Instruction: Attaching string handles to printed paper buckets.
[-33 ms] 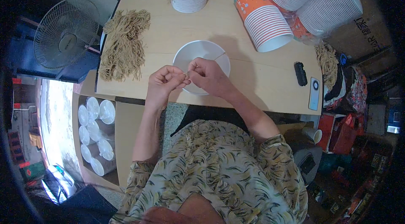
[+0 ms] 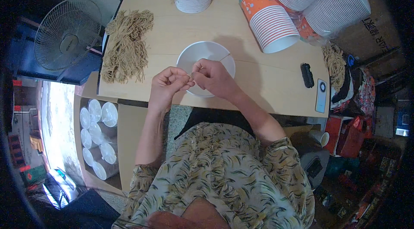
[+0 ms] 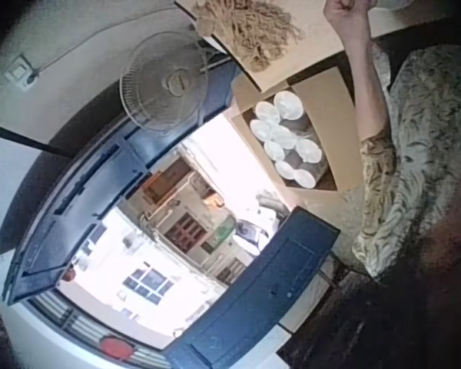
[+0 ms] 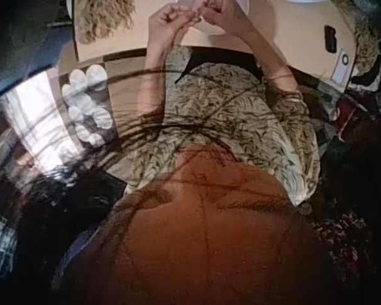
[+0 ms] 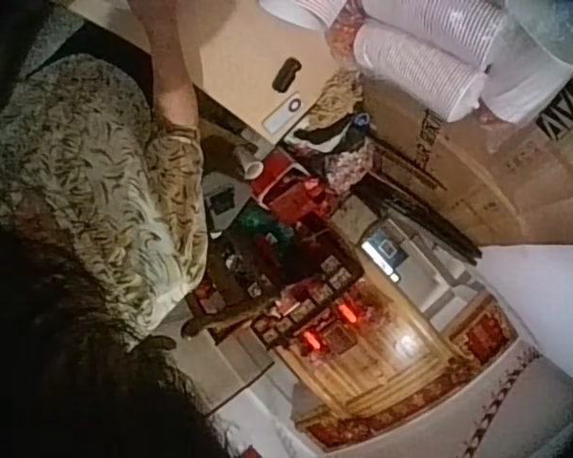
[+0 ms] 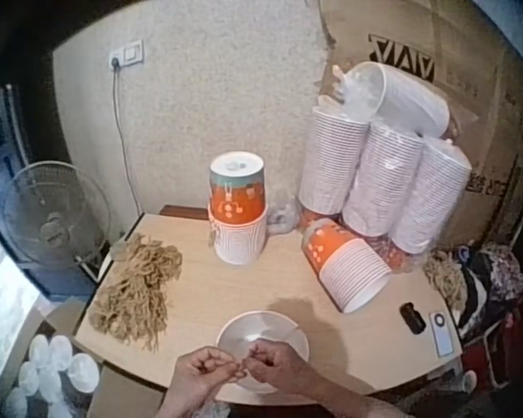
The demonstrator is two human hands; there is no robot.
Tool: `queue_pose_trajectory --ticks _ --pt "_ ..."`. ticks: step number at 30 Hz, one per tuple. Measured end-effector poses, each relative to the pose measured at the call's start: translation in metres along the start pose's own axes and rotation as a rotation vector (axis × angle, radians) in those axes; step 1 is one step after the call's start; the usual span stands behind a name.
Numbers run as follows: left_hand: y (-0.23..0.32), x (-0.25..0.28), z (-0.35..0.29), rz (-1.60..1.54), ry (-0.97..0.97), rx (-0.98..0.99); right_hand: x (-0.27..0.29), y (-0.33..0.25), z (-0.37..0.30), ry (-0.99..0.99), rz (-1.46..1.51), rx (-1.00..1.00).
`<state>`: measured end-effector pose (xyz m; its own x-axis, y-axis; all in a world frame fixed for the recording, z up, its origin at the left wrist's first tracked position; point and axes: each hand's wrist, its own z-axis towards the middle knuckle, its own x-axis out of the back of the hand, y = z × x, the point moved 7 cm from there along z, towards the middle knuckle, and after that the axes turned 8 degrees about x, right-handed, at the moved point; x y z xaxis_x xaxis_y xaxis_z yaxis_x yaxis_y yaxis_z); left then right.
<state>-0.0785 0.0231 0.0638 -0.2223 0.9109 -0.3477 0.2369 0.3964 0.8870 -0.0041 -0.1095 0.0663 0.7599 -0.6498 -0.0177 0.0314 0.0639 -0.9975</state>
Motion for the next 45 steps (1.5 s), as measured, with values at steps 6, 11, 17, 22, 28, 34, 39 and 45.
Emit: queue_pose_trajectory --ticks 6,11,17,22,28,34,39,45 --pt "0.0 0.0 0.002 0.012 -0.018 -0.011 -0.002 -0.017 0.003 -0.007 0.021 -0.099" --pt "0.0 -0.001 0.002 0.03 -0.017 -0.01 0.001 -0.009 0.004 -0.002 0.026 -0.015" --pt "-0.003 0.001 0.002 -0.007 -0.013 0.018 0.006 -0.001 0.001 0.041 0.102 -0.085" --pt "-0.005 0.001 0.002 -0.018 -0.02 0.029 0.006 0.002 0.001 0.039 0.114 -0.08" --pt "-0.004 -0.002 0.001 -0.027 -0.039 0.032 0.008 -0.004 0.0 0.061 0.061 -0.045" --pt "-0.003 -0.004 0.0 0.028 -0.034 0.035 0.011 -0.015 0.003 0.119 0.06 0.016" --pt "0.009 -0.017 -0.001 0.112 -0.093 -0.083 0.011 -0.035 0.001 0.088 -0.023 0.075" --pt "0.009 -0.008 -0.002 0.162 0.027 -0.135 0.017 -0.039 -0.004 -0.074 -0.342 0.096"
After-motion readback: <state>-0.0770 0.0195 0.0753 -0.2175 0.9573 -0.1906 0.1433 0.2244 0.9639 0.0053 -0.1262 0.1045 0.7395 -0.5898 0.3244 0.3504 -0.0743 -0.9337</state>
